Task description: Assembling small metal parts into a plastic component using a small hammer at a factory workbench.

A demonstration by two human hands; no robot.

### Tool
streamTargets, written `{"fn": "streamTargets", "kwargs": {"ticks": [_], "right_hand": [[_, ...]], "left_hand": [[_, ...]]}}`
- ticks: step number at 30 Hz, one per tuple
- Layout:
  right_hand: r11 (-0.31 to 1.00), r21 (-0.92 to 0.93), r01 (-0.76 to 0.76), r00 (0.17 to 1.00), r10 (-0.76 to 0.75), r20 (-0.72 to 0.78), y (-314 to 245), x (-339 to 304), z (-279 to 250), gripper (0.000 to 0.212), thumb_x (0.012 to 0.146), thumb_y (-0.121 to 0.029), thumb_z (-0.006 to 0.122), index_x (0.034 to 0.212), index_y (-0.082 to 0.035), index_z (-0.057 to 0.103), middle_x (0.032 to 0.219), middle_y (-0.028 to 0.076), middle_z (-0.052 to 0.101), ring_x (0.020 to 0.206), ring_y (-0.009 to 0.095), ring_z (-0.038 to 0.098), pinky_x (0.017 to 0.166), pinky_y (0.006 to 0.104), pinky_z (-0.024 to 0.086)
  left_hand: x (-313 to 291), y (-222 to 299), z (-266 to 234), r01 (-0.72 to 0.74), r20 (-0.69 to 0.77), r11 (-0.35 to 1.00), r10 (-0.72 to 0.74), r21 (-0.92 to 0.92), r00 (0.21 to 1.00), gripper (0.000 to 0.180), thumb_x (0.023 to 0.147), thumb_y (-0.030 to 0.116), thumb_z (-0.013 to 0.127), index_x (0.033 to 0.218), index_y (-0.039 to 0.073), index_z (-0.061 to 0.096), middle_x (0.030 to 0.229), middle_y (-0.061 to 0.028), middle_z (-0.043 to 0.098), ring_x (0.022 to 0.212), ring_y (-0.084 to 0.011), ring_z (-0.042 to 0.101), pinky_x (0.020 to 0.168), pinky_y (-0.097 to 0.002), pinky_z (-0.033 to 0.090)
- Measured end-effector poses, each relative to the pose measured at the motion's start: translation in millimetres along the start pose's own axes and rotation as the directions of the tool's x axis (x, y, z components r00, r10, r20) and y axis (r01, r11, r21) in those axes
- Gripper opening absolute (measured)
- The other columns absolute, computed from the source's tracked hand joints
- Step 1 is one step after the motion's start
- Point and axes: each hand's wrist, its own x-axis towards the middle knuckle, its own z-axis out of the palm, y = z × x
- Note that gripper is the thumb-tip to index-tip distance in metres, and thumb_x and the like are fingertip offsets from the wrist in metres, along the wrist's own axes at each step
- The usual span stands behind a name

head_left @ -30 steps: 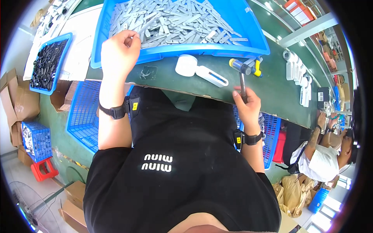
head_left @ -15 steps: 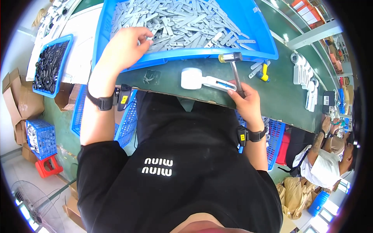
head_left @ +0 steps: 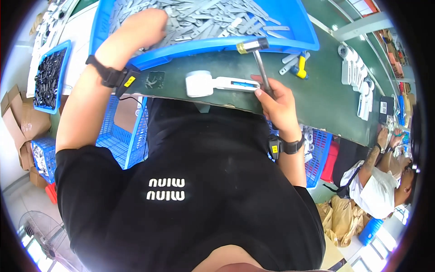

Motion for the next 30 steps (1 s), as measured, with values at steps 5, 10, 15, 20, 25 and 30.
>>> {"fn": "streamTargets", "kwargs": {"ticks": [5, 10, 15, 20, 25, 30], "right_hand": [[0.988, 0.154, 0.032, 0.999, -0.033, -0.002, 2, 0, -4, 0.033, 0.103, -0.007, 0.071, 0.136, -0.005, 0.073, 0.077, -0.008, 0.059, 0.052, 0.000, 0.046, 0.046, 0.0226, 0.034], [0.964, 0.259, 0.055, 0.998, -0.043, -0.049, 9, -7, -8, 0.033, 0.103, -0.004, 0.069, 0.136, -0.003, 0.072, 0.082, -0.006, 0.063, 0.051, 0.000, 0.046, 0.045, 0.0217, 0.035], [0.916, 0.381, 0.130, 0.988, -0.152, 0.028, 7, -14, -9, 0.030, 0.106, -0.008, 0.068, 0.135, 0.001, 0.071, 0.089, 0.006, 0.075, 0.049, 0.001, 0.046, 0.044, 0.0208, 0.036], [0.809, 0.566, 0.159, 0.977, -0.213, 0.030, -5, -21, 13, 0.023, 0.109, -0.013, 0.067, 0.126, 0.002, 0.070, 0.091, 0.012, 0.078, 0.047, 0.002, 0.046, 0.043, 0.0209, 0.039], [0.828, 0.496, 0.261, 0.965, -0.217, -0.145, -1, -19, 24, 0.015, 0.109, -0.012, 0.069, 0.115, 0.001, 0.069, 0.082, 0.005, 0.071, 0.048, 0.003, 0.048, 0.043, 0.0219, 0.038], [0.975, 0.134, 0.178, 0.947, -0.133, -0.293, -5, -12, 19, 0.013, 0.103, -0.015, 0.076, 0.104, -0.003, 0.076, 0.070, -0.009, 0.059, 0.052, 0.000, 0.045, 0.046, 0.0213, 0.032]], "left_hand": [[-20, 2, -3, -0.011, -0.116, 0.999, 0.006, -0.037, 0.993, 0.014, 0.091, 0.018, 0.074, 0.095, 0.004, 0.075, 0.099, -0.0216, 0.076, 0.095, -0.0421, 0.074, 0.081, -0.0514, 0.060], [-74, 54, -38, -0.397, -0.686, 0.849, 0.058, -0.349, 0.726, 0.008, 0.093, -0.002, 0.077, 0.098, 0.000, 0.071, 0.101, -0.0116, 0.075, 0.081, -0.0230, 0.072, 0.069, -0.0351, 0.055], [-84, 142, 14, -0.785, -0.852, 0.437, 0.077, -0.438, 0.518, 0.019, 0.083, -0.008, 0.084, 0.097, 0.001, 0.075, 0.096, -0.0094, 0.072, 0.076, -0.0170, 0.069, 0.065, -0.0286, 0.054], [-87, 179, 52, -0.746, -0.771, 0.204, -0.107, -0.635, 0.627, 0.014, 0.087, -0.007, 0.083, 0.097, -0.001, 0.075, 0.096, -0.0089, 0.073, 0.079, -0.0152, 0.071, 0.067, -0.0284, 0.055], [-91, 164, 55, -0.638, -0.796, 0.609, 0.018, -0.471, 0.605, 0.021, 0.084, 0.008, 0.091, 0.101, 0.003, 0.079, 0.104, -0.0102, 0.075, 0.089, -0.0234, 0.072, 0.080, -0.0324, 0.054], [-85, 157, 67, -0.489, -0.757, 0.765, 0.004, -0.418, 0.653, 0.072, 0.082, 0.020, 0.092, 0.145, 0.009, 0.060, 0.105, -0.0087, 0.075, 0.096, -0.0320, 0.072, 0.089, -0.0433, 0.055]]}}
